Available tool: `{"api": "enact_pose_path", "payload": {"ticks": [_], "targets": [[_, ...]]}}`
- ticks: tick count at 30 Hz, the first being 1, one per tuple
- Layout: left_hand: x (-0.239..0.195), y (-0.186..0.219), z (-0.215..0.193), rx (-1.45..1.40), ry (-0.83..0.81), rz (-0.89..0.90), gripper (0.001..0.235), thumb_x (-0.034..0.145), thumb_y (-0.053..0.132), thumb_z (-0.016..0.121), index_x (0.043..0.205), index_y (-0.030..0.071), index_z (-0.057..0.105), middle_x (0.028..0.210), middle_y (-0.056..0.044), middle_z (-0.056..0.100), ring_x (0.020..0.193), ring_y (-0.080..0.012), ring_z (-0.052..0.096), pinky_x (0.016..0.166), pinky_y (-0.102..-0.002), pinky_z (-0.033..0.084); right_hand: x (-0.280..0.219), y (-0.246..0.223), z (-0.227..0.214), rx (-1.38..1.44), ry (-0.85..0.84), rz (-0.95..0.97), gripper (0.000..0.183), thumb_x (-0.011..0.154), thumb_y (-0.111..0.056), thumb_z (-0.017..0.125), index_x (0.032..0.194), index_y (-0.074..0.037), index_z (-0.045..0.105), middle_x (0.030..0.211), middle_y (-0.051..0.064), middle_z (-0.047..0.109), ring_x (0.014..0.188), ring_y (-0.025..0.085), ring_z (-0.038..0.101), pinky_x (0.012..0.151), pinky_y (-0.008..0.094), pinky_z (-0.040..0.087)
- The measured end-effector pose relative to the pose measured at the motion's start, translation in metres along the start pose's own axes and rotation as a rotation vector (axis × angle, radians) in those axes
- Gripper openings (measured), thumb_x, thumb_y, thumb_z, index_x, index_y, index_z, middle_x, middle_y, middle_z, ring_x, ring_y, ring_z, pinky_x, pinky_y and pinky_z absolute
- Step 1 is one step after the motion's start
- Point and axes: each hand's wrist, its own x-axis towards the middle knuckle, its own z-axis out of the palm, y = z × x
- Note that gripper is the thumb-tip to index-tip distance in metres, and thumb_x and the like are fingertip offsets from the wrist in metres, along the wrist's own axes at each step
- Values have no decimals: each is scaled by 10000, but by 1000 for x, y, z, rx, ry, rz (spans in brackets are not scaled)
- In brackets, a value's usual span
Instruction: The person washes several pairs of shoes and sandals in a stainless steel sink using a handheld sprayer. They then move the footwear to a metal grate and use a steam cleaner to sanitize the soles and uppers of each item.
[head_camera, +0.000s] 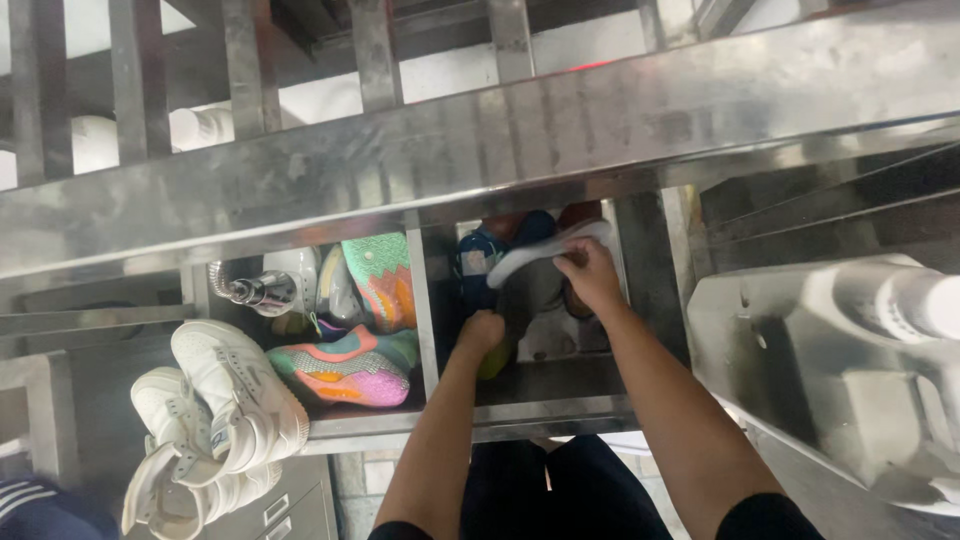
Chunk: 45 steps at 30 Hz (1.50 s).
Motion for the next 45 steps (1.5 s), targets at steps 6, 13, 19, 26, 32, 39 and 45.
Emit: {"api": "enact_pose_path", "payload": {"ticks": [6,13,19,26,32,39,45], "targets": [[2,-29,5,-134,50,-144,264,870,158,569,1056,56,727,1184,-221,692,1141,-420,632,992,-516,497,15,27,11,-129,422,151,232,863,-187,829,951,-16,699,946,155,745,886,268,713,822,359,554],[5,10,-9,-325,241,-189,627,631,196,850,1188,-20,658,1275,-245,669,1242,-391,626,1055,-433,507,12,75,6,-430,235,267,487,740,-264,921,1065,8,682,1176,205,647,1099,333,646,939,426,515],[7,27,-15,-376,221,-371,1276,570,310,996,1543,8,228,1506,-277,394,1391,-434,418,1157,-469,373,22,92,22,57,437,589,1068,789,-341,936,1384,184,221,1346,281,514,1196,309,579,983,382,487],[13,38,12,-238,279,-464,1197,555,328,998,1479,3,310,1526,-273,375,1426,-437,380,1177,-486,365,17,36,16,309,291,820,565,823,-293,775,1279,7,627,1248,140,680,1138,306,651,854,425,529],[25,41,2,-407,201,-293,925,567,336,938,1332,-21,560,1321,-235,662,1223,-348,654,1048,-405,526,-34,-40,-12,-180,404,187,422,908,-272,767,1146,64,674,989,166,719,939,241,699,815,368,530],[-3,48,-24,-2,666,109,549,708,186,864,1166,-39,665,1363,-303,560,1142,-462,578,935,-472,475,-85,-82,-39,389,555,104,288,908,-186,781,1077,21,674,1036,132,711,943,198,671,873,330,534],[-33,71,-52,-349,372,0,442,938,213,730,1331,31,641,1188,-226,699,1158,-369,673,980,-410,530,-97,-56,-39,1026,289,583,402,832,-172,747,1200,-51,641,1179,89,696,1111,254,678,980,450,541]]}}
